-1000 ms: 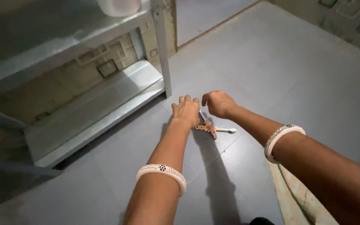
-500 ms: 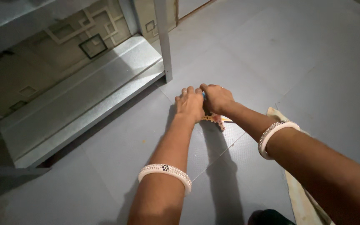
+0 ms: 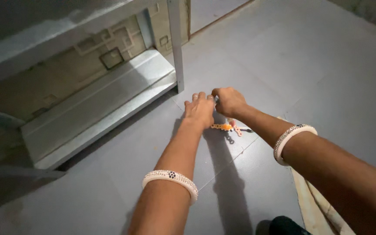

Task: The person picks up multiple colorful toothbrushes from the floor and places them one by one into a white cup on a metal shelf. The person then adjusts the toothbrushes inside the cup and moves the cup to a different shelf.

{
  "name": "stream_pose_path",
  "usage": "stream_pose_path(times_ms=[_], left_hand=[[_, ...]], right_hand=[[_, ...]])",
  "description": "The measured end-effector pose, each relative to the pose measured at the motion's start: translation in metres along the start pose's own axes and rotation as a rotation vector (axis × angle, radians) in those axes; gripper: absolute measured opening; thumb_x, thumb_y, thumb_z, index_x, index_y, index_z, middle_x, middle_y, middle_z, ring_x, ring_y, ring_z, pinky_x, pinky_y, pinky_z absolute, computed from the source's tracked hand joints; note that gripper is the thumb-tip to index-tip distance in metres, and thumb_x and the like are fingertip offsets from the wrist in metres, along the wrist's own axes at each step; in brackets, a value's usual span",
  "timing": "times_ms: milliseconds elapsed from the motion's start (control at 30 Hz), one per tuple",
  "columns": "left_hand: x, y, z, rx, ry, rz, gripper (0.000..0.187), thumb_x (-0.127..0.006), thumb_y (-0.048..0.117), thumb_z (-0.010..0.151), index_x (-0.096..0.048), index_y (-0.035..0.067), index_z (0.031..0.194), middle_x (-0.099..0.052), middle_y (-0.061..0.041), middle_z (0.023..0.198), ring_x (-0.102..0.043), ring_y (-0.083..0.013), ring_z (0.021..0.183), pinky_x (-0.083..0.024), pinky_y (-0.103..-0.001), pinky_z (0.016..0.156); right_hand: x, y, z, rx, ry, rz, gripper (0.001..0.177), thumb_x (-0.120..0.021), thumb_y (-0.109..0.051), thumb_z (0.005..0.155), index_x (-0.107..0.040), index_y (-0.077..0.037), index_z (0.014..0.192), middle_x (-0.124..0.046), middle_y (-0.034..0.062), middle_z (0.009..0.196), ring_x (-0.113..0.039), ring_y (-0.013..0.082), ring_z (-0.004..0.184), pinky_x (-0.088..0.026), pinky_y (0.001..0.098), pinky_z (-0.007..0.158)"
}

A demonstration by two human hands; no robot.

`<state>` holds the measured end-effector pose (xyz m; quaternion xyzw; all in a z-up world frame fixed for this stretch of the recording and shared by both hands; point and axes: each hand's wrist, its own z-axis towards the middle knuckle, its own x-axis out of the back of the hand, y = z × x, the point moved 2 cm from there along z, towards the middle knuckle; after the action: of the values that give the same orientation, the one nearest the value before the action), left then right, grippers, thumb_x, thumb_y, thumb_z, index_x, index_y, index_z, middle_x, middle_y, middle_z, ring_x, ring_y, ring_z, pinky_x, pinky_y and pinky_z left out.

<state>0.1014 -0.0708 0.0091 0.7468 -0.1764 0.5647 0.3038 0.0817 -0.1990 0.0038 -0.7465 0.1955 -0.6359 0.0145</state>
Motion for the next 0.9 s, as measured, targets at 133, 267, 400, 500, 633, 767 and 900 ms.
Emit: stream_pose_path(times_ms=[133,267,400,500,633,767,900], left_hand=[[0.036,0.014,-0.030,-0.011,0.037,-0.005,0.069,-0.081,0.014,0.078,-0.051,0.008,0.140,-0.050,-0.013,0.141,-0.044,-0.0321,0.139,-0.043,-0.058,0.107],[0.079,0.025,-0.067,-0.021,0.096,-0.002,0.069,-0.080,0.014,0.077,-0.051,0.006,0.139,-0.050,-0.013,0.140,-0.045,-0.0320,0.138,-0.044,-0.055,0.107],[0.121,0.029,-0.102,-0.034,0.151,0.052,0.068,-0.078,0.014,0.079,-0.049,0.006,0.141,-0.051,-0.014,0.139,-0.047,-0.0318,0.137,-0.046,-0.053,0.106],[0.149,0.031,-0.131,-0.035,0.218,0.069,0.064,-0.075,0.011,0.080,-0.051,0.007,0.139,-0.052,-0.014,0.139,-0.047,-0.0326,0.137,-0.047,-0.055,0.104],[0.189,0.040,-0.170,-0.016,0.285,0.045,0.065,-0.075,0.010,0.078,-0.051,0.007,0.138,-0.052,-0.014,0.137,-0.046,-0.0332,0.136,-0.045,-0.058,0.104],[0.231,0.046,-0.206,-0.048,0.444,0.005,0.058,-0.072,0.009,0.080,-0.055,0.007,0.135,-0.055,-0.015,0.132,-0.052,-0.0345,0.130,-0.048,-0.054,0.099],[0.277,0.041,-0.229,-0.095,0.759,-0.048,0.043,-0.070,0.009,0.081,-0.064,0.008,0.123,-0.060,-0.015,0.121,-0.057,-0.0358,0.121,-0.052,-0.048,0.097]], right_hand=[[0.036,-0.020,-0.026,-0.003,0.065,0.111,0.037,-0.070,-0.020,0.085,-0.070,-0.018,0.122,-0.076,0.0141,0.099,-0.072,0.0342,0.096,-0.057,0.0464,0.084],[0.080,-0.047,-0.057,0.085,0.165,0.151,0.036,-0.075,-0.024,0.082,-0.071,-0.013,0.117,-0.076,0.0159,0.094,-0.072,0.0354,0.091,-0.057,0.0468,0.081],[0.119,-0.073,-0.090,0.106,0.231,0.215,0.037,-0.075,-0.021,0.081,-0.071,-0.010,0.115,-0.076,0.0187,0.092,-0.073,0.0361,0.089,-0.057,0.0468,0.081],[0.143,-0.094,-0.114,0.160,0.335,0.198,0.035,-0.076,-0.019,0.079,-0.074,-0.011,0.112,-0.075,0.0196,0.091,-0.073,0.0370,0.090,-0.057,0.0469,0.082],[0.179,-0.122,-0.149,0.172,0.366,0.278,0.034,-0.074,-0.020,0.080,-0.075,-0.012,0.113,-0.077,0.0180,0.089,-0.074,0.0347,0.086,-0.058,0.0454,0.080],[0.219,-0.148,-0.184,0.238,0.456,0.408,0.031,-0.074,-0.023,0.084,-0.075,-0.011,0.112,-0.077,0.0162,0.089,-0.076,0.0304,0.082,-0.058,0.0425,0.076],[0.263,-0.170,-0.204,0.389,0.565,0.447,0.037,-0.069,-0.014,0.081,-0.074,-0.013,0.118,-0.076,0.0159,0.083,-0.076,0.0254,0.076,-0.059,0.0377,0.073]])
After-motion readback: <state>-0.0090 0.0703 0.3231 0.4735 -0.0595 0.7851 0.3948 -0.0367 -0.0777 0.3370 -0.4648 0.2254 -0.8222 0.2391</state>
